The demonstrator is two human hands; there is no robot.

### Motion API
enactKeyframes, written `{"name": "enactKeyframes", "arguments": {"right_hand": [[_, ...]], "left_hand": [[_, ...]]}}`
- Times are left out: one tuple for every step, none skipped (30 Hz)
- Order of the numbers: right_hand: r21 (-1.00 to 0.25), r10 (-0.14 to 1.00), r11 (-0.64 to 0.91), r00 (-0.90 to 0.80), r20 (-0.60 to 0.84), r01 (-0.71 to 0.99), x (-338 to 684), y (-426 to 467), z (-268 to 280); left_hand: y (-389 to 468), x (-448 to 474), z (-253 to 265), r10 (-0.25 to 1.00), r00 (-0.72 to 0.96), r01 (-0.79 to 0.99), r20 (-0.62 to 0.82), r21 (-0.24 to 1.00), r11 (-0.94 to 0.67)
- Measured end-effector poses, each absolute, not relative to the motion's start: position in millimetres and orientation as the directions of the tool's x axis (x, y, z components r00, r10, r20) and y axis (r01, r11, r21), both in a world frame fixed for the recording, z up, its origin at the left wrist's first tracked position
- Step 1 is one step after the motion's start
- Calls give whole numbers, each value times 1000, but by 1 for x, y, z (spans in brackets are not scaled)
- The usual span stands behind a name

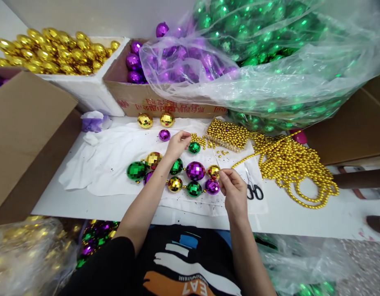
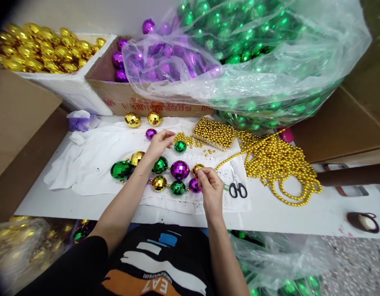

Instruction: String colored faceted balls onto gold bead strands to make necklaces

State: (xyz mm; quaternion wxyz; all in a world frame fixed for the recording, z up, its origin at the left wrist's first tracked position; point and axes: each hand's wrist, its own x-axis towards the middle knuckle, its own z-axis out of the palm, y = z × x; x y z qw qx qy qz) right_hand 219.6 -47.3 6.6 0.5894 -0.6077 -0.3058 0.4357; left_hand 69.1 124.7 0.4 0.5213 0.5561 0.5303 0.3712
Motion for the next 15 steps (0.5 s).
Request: {"name": "enactKeyframes", "arguments": {"right_hand": [[-981, 887, -117, 428, -174, -157, 219, -47, 7], [-979, 890, -118, 421, -178, -164, 219, -48, 7], [-979, 892, -120, 415, -179, -164, 218, -48, 7], [-980, 894, -122, 411, -178, -158, 218, -49, 7], [-981, 895, -124, 409, -176, -150, 218, -50, 6], [-982, 896, -125, 408, -173, -141, 218, -51, 6], [-983, 897, -128, 409, -170, -130, 219, -52, 5], [-985, 896, -130, 411, -166, -115, 220, -53, 4], [-986, 895, -133, 415, -162, -96, 221, -55, 4], [-988, 895, -138, 418, -157, -75, 222, -57, 3], [-988, 895, -143, 419, -153, -55, 223, -59, 3], [-988, 897, -150, 416, -152, -37, 224, -60, 3], [-987, 900, -158, 408, -154, -23, 225, -62, 3], [-986, 905, -167, 394, -158, -12, 225, -63, 3], [-984, 912, -176, 377, -163, 0, 225, -64, 3]], "left_hand": [[124, 75, -3, 979, 178, 356, -95, 934, 25], [122, 80, -6, 978, 201, 491, -57, 869, -51], [120, 86, -9, 976, 216, 603, -32, 791, -107], [119, 92, -11, 975, 218, 689, -30, 712, -132], [118, 97, -14, 977, 206, 751, -49, 648, -125], [118, 101, -16, 979, 188, 787, -79, 608, -102], [120, 104, -18, 977, 178, 802, -113, 593, -77], [122, 105, -19, 975, 172, 797, -142, 601, -53], [124, 106, -20, 972, 170, 771, -160, 636, -30], [127, 105, -20, 972, 162, 715, -171, 699, 4], [130, 102, -19, 971, 146, 622, -188, 781, 57], [132, 100, -17, 966, 133, 485, -223, 864, 133], [133, 96, -14, 952, 130, 311, -277, 923, 226], [133, 92, -11, 930, 145, 120, -338, 939, 322], [133, 89, -8, 902, 176, -58, -393, 911, 408]]}}
